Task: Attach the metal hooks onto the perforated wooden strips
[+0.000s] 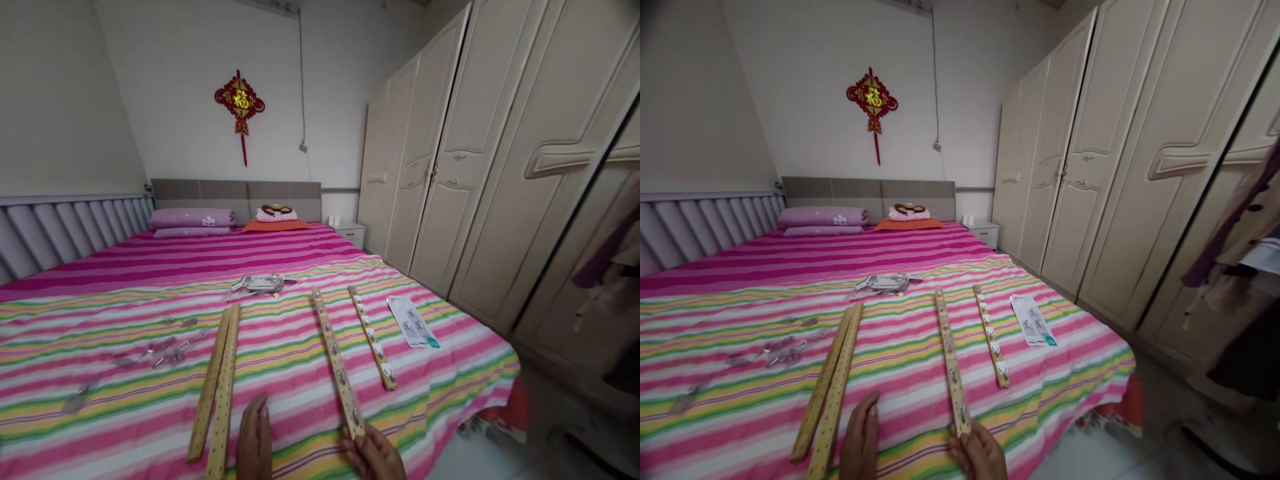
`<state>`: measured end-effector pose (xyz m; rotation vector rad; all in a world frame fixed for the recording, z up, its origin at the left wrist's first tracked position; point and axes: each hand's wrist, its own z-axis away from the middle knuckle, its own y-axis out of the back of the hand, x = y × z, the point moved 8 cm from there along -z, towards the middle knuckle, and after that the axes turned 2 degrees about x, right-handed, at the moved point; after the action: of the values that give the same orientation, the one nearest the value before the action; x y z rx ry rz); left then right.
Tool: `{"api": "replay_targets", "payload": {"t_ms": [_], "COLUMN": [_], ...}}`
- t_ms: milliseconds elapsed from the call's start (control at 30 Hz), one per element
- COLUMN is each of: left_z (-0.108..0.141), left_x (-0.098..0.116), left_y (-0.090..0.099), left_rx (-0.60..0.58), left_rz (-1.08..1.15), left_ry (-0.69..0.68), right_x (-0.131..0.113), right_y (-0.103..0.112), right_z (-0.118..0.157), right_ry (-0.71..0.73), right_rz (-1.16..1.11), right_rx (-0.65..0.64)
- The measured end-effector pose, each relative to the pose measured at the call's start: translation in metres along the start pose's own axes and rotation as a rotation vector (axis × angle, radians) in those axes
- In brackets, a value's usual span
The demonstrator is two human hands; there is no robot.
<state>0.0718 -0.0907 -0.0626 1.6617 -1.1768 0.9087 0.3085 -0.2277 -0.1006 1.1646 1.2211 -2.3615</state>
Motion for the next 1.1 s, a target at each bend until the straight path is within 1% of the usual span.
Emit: {"api": "replay_targets", "payload": {"t_ms": [67,167,367,500,700,800,933,1100], "left_z": [0.000,-0.001,-0.002,-0.001,0.000,0.000,0.000,0.001], "left_x": [-0.002,-0.006,-0.008,-0.004,-0.001,-0.001,-0.002,0.000], "left_y": [0.000,0.000,-0.001,-0.001,-0.002,-0.001,0.000,0.000], "left_rx": [-0.002,0.004,-0.007,-0.012,-0.046,-0.039,-0.030,-0.029], "left_rz": [-0.004,-0.001,-0.011,-0.019,-0.052,-0.054,-0.047,-0.047], "left_ry": [0.002,0.001,-0.002,-0.005,0.001,0.001,-0.001,-0.005], "right_x": [-0.016,-0.033,-0.055,-0.060,-0.063,-0.066,-0.071,-0.079], "right_y": [0.002,0.007,0.007,0.007,0.007,0.009,0.015,0.026], "right_z": [-0.009,-0.024,-0.044,-0.049,-0.050,-0.049,-0.050,-0.054], "right_ry": [0.021,0.061,0.144,0.141,0.101,0.105,0.118,0.141], "right_rz": [-0.015,-0.020,-0.020,-0.027,-0.043,-0.056,-0.072,-0.030], "right_rx": [0.009,0.040,0.052,0.071,0.021,0.025,0.063,0.092]}}
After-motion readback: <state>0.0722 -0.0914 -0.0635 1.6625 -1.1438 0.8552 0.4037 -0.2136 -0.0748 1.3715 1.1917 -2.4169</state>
